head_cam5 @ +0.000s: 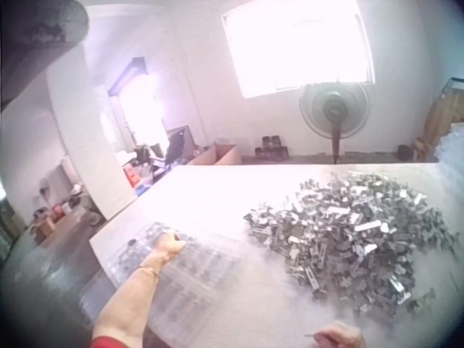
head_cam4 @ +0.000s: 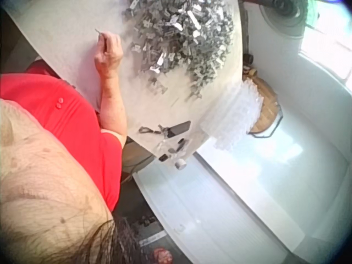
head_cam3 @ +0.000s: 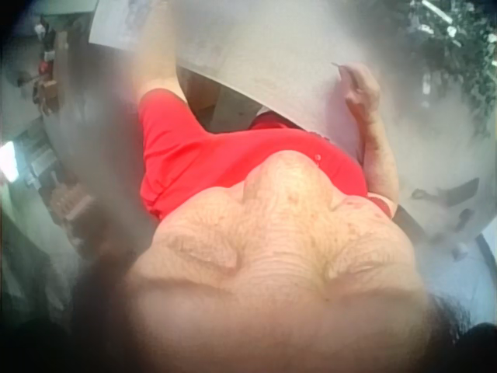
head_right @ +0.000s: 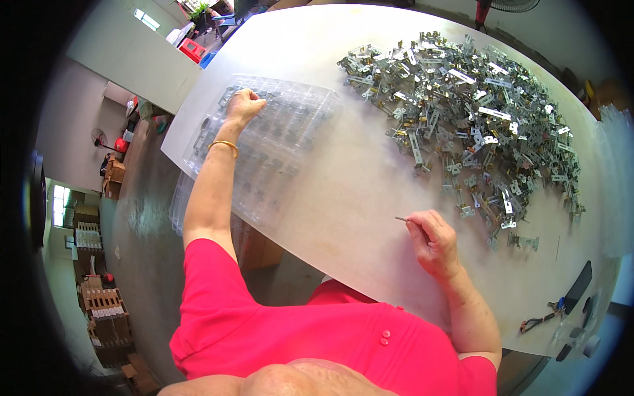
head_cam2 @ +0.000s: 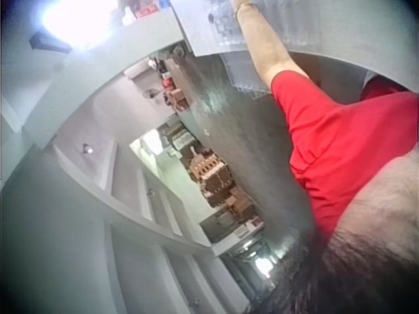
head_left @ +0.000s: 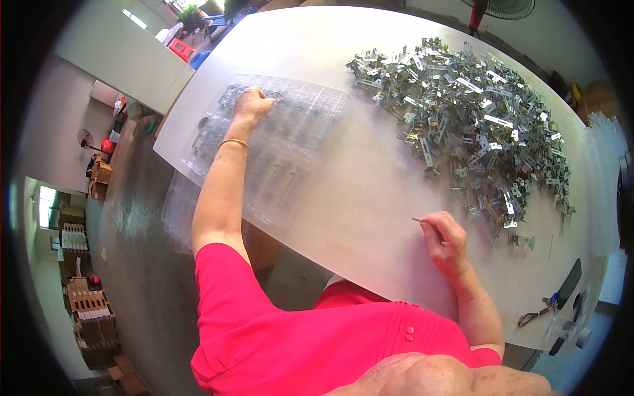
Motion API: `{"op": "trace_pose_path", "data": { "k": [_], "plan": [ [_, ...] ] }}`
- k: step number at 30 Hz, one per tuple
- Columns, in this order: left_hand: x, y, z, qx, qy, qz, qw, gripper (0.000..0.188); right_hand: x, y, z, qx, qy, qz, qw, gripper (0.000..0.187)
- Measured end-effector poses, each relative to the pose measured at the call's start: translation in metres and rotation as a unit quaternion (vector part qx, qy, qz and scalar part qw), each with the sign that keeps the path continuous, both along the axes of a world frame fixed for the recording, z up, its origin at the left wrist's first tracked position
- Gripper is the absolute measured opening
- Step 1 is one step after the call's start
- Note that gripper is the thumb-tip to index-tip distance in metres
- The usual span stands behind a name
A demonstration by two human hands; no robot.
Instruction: Manually assemble and sort small metal hardware clips into plastic blister trays.
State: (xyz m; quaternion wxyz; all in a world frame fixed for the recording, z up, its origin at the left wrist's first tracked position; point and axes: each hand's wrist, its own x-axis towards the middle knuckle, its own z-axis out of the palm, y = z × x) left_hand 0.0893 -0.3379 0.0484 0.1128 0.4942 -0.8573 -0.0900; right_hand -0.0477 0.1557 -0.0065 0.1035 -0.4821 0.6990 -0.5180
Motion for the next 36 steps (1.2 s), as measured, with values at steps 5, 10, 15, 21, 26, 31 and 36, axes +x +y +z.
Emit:
{"op": "trace_pose_path", "data": {
  "k": [5, 10, 15, 21, 26, 31, 36],
  "plan": [
    [-0.001, 0.019, 0.004, -0.078, 0.023, -0.062, 0.995, 0.027, -0.002, -0.002, -0.001, -0.008, 0.005, 0.016, 1.0, 0.013],
    [-0.047, 0.133, 0.031, -0.087, 0.148, -0.22, 0.96, 0.016, -0.007, -0.002, -0.005, -0.028, 0.0, 0.011, 1.0, 0.011],
    [-0.081, 0.218, 0.008, 0.03, 0.215, -0.306, 0.927, 0.011, -0.007, 0.001, -0.009, -0.035, 0.01, 0.029, 0.999, 0.009],
    [-0.107, 0.267, -0.023, -0.133, 0.21, -0.456, 0.854, 0.009, -0.003, 0.004, -0.009, -0.035, 0.031, 0.035, 0.998, 0.01],
    [-0.125, 0.273, -0.032, -0.218, 0.084, -0.555, 0.798, 0.02, -0.004, 0.005, -0.01, -0.05, 0.039, 0.038, 0.997, 0.01],
    [-0.129, 0.272, -0.029, -0.25, 0.025, -0.568, 0.784, 0.022, -0.006, 0.006, -0.012, -0.059, 0.046, 0.039, 0.996, 0.008],
    [-0.123, 0.263, -0.024, -0.25, 0.029, -0.602, 0.758, 0.02, -0.006, 0.005, -0.012, -0.054, 0.041, 0.044, 0.997, 0.008]
  ]
}}
